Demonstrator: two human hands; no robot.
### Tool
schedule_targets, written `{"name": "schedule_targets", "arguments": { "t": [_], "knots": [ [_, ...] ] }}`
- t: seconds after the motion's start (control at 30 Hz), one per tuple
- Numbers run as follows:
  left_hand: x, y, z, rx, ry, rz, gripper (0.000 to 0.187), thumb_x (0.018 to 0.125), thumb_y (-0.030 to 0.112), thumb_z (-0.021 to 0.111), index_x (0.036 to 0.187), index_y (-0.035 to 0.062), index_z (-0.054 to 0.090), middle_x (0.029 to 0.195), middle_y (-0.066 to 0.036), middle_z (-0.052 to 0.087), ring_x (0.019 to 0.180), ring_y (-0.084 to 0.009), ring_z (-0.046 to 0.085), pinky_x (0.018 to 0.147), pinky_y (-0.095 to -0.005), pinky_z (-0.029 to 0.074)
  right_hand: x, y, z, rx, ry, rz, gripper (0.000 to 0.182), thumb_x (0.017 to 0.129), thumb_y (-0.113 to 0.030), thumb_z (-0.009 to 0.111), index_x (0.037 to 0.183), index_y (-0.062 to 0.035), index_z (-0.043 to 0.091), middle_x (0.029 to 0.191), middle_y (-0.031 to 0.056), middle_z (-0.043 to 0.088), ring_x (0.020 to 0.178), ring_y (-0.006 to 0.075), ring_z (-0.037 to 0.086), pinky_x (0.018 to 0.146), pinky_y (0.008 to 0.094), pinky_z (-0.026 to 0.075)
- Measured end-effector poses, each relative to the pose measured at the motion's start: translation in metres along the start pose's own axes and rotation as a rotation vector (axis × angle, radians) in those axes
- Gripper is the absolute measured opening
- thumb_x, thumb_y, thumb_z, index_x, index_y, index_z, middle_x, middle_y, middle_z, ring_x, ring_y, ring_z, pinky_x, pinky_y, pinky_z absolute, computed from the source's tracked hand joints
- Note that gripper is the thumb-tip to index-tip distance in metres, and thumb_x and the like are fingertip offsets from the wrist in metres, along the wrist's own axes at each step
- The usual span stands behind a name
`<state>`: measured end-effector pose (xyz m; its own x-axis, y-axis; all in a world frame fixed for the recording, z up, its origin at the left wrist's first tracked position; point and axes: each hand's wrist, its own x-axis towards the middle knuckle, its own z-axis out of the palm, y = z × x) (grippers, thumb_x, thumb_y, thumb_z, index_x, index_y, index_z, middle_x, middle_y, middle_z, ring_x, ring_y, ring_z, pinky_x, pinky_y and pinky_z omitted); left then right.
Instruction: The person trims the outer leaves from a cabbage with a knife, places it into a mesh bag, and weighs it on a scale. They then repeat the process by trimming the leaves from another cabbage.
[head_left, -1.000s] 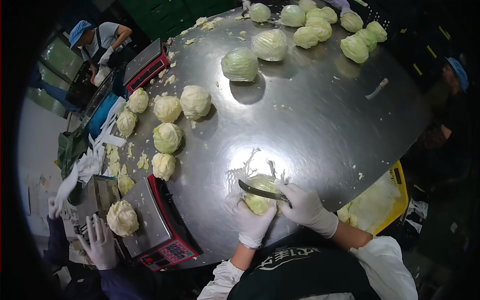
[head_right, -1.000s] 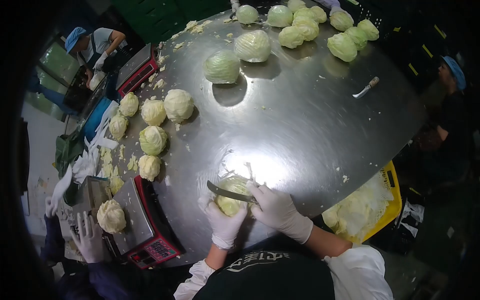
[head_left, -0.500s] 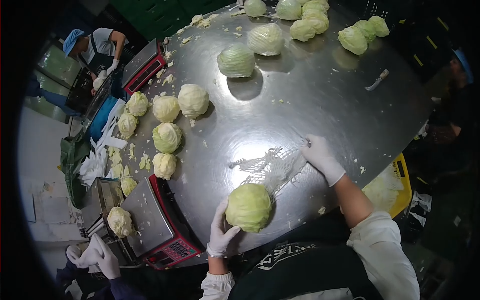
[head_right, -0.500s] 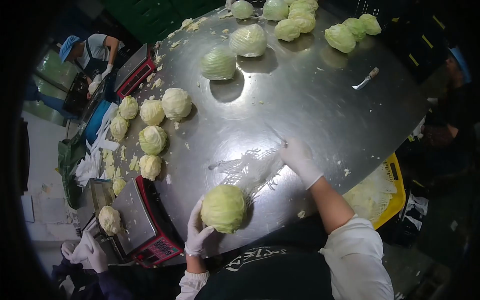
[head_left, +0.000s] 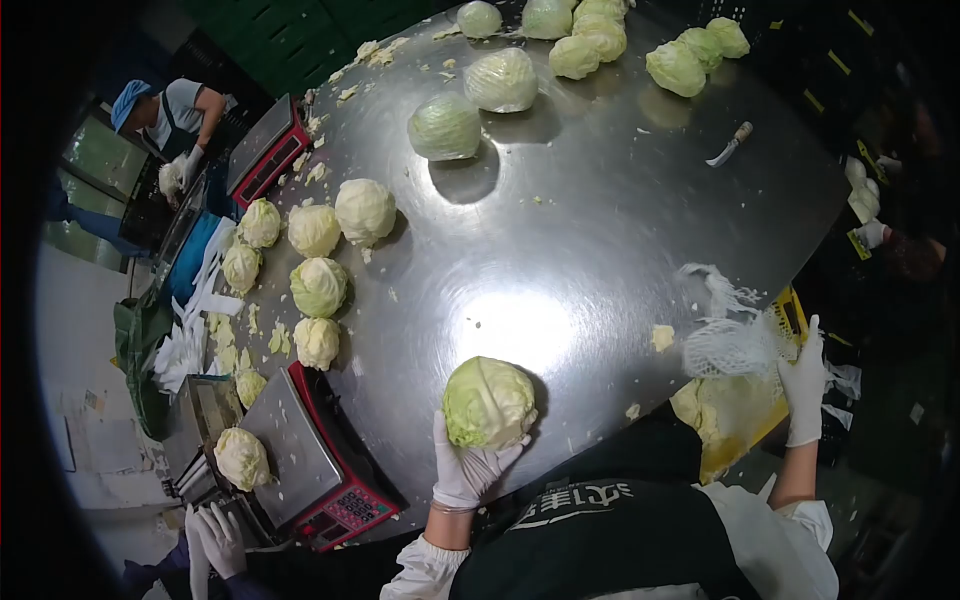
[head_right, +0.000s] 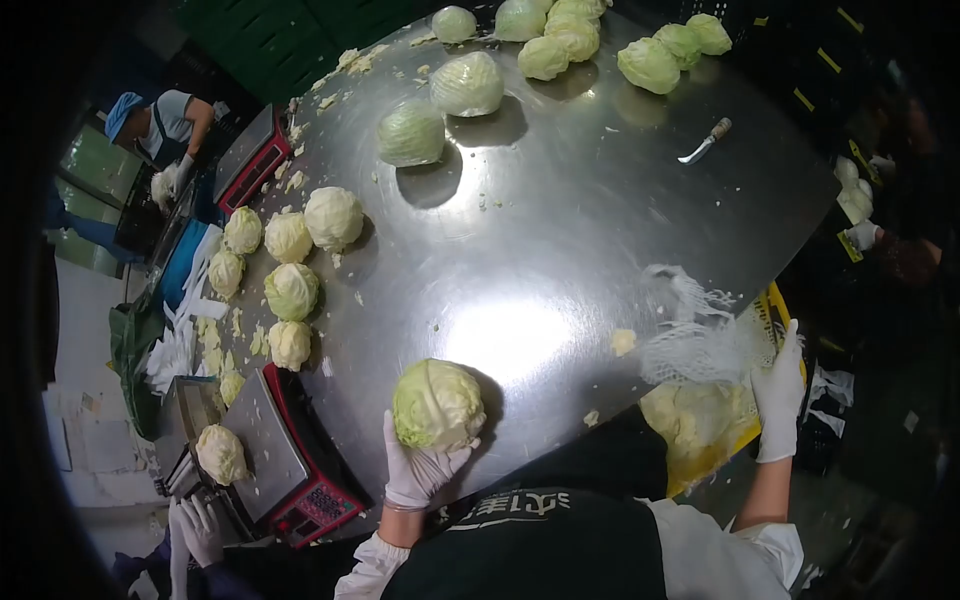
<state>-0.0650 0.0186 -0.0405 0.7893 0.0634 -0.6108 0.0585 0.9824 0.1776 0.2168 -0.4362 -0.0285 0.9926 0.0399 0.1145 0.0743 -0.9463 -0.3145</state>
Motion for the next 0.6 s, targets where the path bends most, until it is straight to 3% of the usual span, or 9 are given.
{"name": "schedule_targets", "arguments": {
  "t": [0.03, 0.1, 0.13, 0.27, 0.33, 0.37, 0.43, 0.47, 0.6],
  "knots": [
    [-0.004, -0.005, 0.003, 0.001, 0.005, 0.0, 0.102, 0.087, 0.079, 0.056, 0.16, 0.0141, 0.027, 0.157, -0.021, 0.039, 0.135, -0.041, 0.052, 0.102, -0.0612, 0.052, -0.006, -0.014, -0.004, 0.032, 0.013, 0.052, 0.067, 0.088, -0.001, 0.06, 0.152, -0.0015, 0.041, 0.148, 0.023, 0.052, 0.133, 0.0357, 0.055, 0.111, 0.0398, 0.043],
    [-0.01, -0.012, 0.008, -0.288, -0.003, -0.161, 0.101, 0.087, 0.082, 0.05, 0.16, 0.0155, 0.029, 0.157, -0.018, 0.04, 0.135, -0.0418, 0.052, 0.104, -0.0591, 0.052, -0.019, -0.053, 0.004, 0.21, -0.009, -0.263, 0.07, 0.087, 0.003, 0.057, 0.154, 0.0019, 0.036, 0.151, 0.0247, 0.048, 0.135, 0.037, 0.052, 0.112, 0.0403, 0.042],
    [-0.011, -0.013, 0.007, -0.321, -0.104, -0.187, 0.1, 0.089, 0.084, 0.044, 0.161, 0.0148, 0.027, 0.16, -0.019, 0.037, 0.139, -0.0414, 0.048, 0.107, -0.0586, 0.05, -0.031, -0.089, 0.006, 0.343, -0.145, -0.288, 0.069, 0.088, 0.005, 0.054, 0.154, 0.0006, 0.037, 0.146, 0.0247, 0.05, 0.132, 0.0368, 0.053, 0.111, 0.0412, 0.043],
    [-0.012, -0.014, 0.01, -0.098, -0.066, -0.149, 0.102, 0.09, 0.085, 0.039, 0.161, 0.0146, 0.025, 0.159, -0.018, 0.039, 0.139, -0.0411, 0.048, 0.107, -0.0553, 0.051, -0.073, -0.201, 0.023, 0.678, -0.694, -0.545, 0.065, 0.092, 0.001, 0.052, 0.156, -0.0075, 0.039, 0.122, 0.0256, 0.058, 0.113, 0.0402, 0.06, 0.102, 0.0457, 0.047],
    [-0.011, -0.011, 0.019, 0.478, 0.138, 0.13, 0.103, 0.092, 0.075, 0.054, 0.163, 0.0095, 0.02, 0.16, -0.021, 0.035, 0.143, -0.0399, 0.043, 0.112, -0.0487, 0.045, -0.094, -0.225, 0.051, 0.675, -0.78, -0.582, 0.063, 0.094, -0.003, 0.053, 0.156, -0.01, 0.039, 0.116, 0.0259, 0.058, 0.107, 0.0411, 0.061, 0.098, 0.0467, 0.049],
    [-0.004, -0.015, 0.022, 0.478, 0.137, 0.132, 0.103, 0.092, 0.075, 0.054, 0.163, 0.0095, 0.02, 0.16, -0.021, 0.035, 0.143, -0.0399, 0.043, 0.112, -0.0487, 0.045, -0.102, -0.232, 0.064, 0.718, -0.765, -0.633, 0.061, 0.096, -0.007, 0.053, 0.156, -0.0112, 0.04, 0.117, 0.026, 0.059, 0.105, 0.0418, 0.063, 0.096, 0.0469, 0.05],
    [0.013, -0.027, 0.027, 1.111, 0.24, 0.917, 0.099, 0.092, 0.05, 0.072, 0.163, 0.0087, 0.017, 0.164, -0.019, 0.026, 0.146, -0.0324, 0.037, 0.118, -0.0461, 0.036, -0.104, -0.24, 0.078, 0.758, -0.754, -0.683, 0.059, 0.098, -0.011, 0.053, 0.156, -0.0124, 0.04, 0.118, 0.0261, 0.06, 0.104, 0.0425, 0.064, 0.094, 0.0471, 0.052],
    [0.015, -0.02, 0.031, 1.358, 0.253, 0.944, 0.105, 0.087, 0.026, 0.082, 0.163, 0.0044, 0.013, 0.164, -0.019, 0.021, 0.147, -0.0284, 0.032, 0.121, -0.0408, 0.029, -0.098, -0.245, 0.08, 0.734, -0.737, -0.647, 0.059, 0.099, -0.013, 0.053, 0.156, -0.0136, 0.04, 0.121, 0.0261, 0.061, 0.104, 0.042, 0.065, 0.093, 0.047, 0.053],
    [0.039, -0.018, 0.057, 1.152, 0.241, 0.883, 0.096, 0.083, 0.013, 0.081, 0.158, 0.0005, 0.023, 0.149, -0.018, 0.039, 0.138, -0.0272, 0.042, 0.118, -0.0395, 0.035, -0.066, -0.252, 0.066, 0.58, -0.732, -0.636, 0.058, 0.101, -0.017, 0.052, 0.157, -0.0149, 0.038, 0.132, 0.0237, 0.059, 0.108, 0.0419, 0.066, 0.092, 0.0451, 0.056]
  ]
}}
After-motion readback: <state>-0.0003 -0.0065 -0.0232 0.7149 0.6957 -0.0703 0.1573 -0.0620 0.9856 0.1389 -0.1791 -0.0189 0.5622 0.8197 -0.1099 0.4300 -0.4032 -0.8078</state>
